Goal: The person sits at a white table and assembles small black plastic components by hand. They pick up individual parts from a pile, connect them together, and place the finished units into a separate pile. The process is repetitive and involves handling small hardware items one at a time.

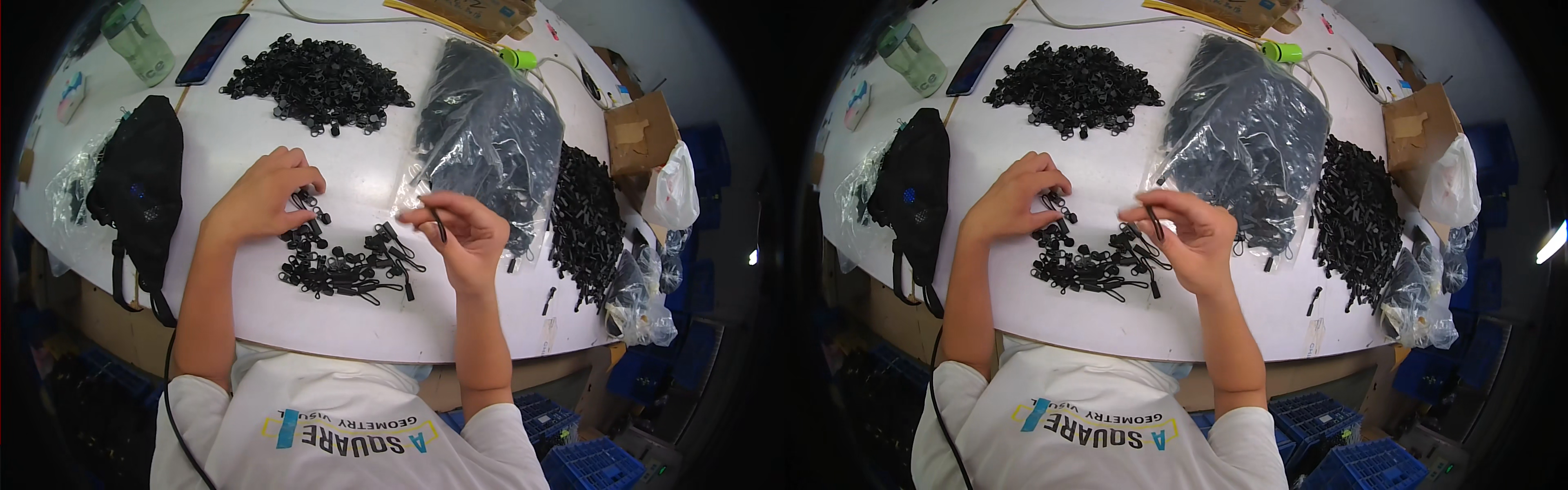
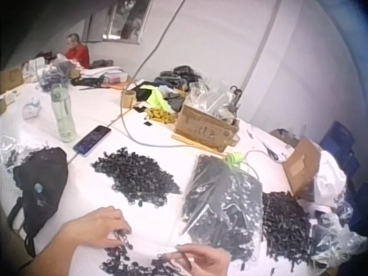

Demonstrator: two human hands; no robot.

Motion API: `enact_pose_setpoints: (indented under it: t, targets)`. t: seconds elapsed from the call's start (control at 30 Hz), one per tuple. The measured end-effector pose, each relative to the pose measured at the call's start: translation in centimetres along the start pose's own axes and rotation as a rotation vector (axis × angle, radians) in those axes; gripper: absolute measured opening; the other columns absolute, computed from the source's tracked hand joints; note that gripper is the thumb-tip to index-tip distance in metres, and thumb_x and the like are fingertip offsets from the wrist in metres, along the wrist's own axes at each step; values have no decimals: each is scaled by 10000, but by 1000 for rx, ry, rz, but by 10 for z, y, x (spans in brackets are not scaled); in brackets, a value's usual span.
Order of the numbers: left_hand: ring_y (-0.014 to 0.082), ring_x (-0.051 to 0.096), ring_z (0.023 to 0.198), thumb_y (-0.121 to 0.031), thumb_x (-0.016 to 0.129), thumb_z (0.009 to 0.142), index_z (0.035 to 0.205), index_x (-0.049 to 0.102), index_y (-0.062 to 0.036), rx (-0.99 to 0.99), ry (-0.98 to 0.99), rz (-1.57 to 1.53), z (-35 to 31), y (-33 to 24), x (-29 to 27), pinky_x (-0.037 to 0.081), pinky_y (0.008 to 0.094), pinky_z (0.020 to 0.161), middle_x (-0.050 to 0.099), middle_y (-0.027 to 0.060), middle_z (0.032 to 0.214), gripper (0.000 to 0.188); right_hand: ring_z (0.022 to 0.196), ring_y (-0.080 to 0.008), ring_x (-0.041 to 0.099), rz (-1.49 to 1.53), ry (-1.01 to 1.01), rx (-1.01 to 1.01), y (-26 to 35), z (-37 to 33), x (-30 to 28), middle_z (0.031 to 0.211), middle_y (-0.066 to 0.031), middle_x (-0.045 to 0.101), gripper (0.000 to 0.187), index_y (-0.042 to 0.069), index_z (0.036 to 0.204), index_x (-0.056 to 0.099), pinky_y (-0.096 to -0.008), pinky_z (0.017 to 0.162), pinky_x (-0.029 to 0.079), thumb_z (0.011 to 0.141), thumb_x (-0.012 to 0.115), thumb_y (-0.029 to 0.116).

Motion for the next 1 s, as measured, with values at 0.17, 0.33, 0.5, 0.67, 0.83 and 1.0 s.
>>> enact_pose_setpoints:
  t: [0.17,0.33,0.5,0.67,0.83,1.0]
  targets:
    - [236,493,854,-16,695,633,860,592,-77,-5,-14,105,-3,-7,0,408,336,774,509,47,850,256,662,-98,572,-326,61,-130,-2,0,-5,656,-47,577,148,-39,808,609,-224,615,442,896,573,74]
    - [238,494,808,-24,668,643,793,540,-72,-17,-26,165,-1,-7,3,400,345,740,513,50,789,203,605,-84,512,-226,113,33,-20,-1,19,600,-10,487,246,7,762,532,-276,545,393,960,477,142]
    - [240,500,718,-19,652,651,758,511,-45,-43,-82,122,-2,-2,7,408,347,668,510,61,696,179,500,-280,518,-638,413,178,-25,-8,42,603,-136,537,204,-13,839,534,-342,525,412,938,513,165]
    - [225,518,633,-28,645,681,709,553,-42,-172,-71,-122,5,-8,0,419,340,674,526,59,630,98,610,-279,565,-841,362,-28,-24,-12,52,734,-149,566,149,-16,922,615,-358,563,428,905,549,117]
    - [193,511,655,-1,678,678,692,622,-27,222,-218,-202,7,-26,9,418,318,595,562,50,644,63,589,-310,529,-1013,384,-114,-24,-13,54,713,-134,501,90,-7,866,615,-396,560,429,853,607,82]
    - [172,560,629,6,682,693,728,634,-17,178,-186,-341,13,-32,21,444,280,550,579,57,644,64,571,-257,530,-1206,303,-269,-27,-14,51,657,-88,508,168,46,728,542,-365,555,430,844,615,144]
Point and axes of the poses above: each hand's wrist, its own z-axis towards the middle knuckle, its own x-axis out of the palm, y = z × x, the point moved 6 cm from there along z, towards the middle knuckle
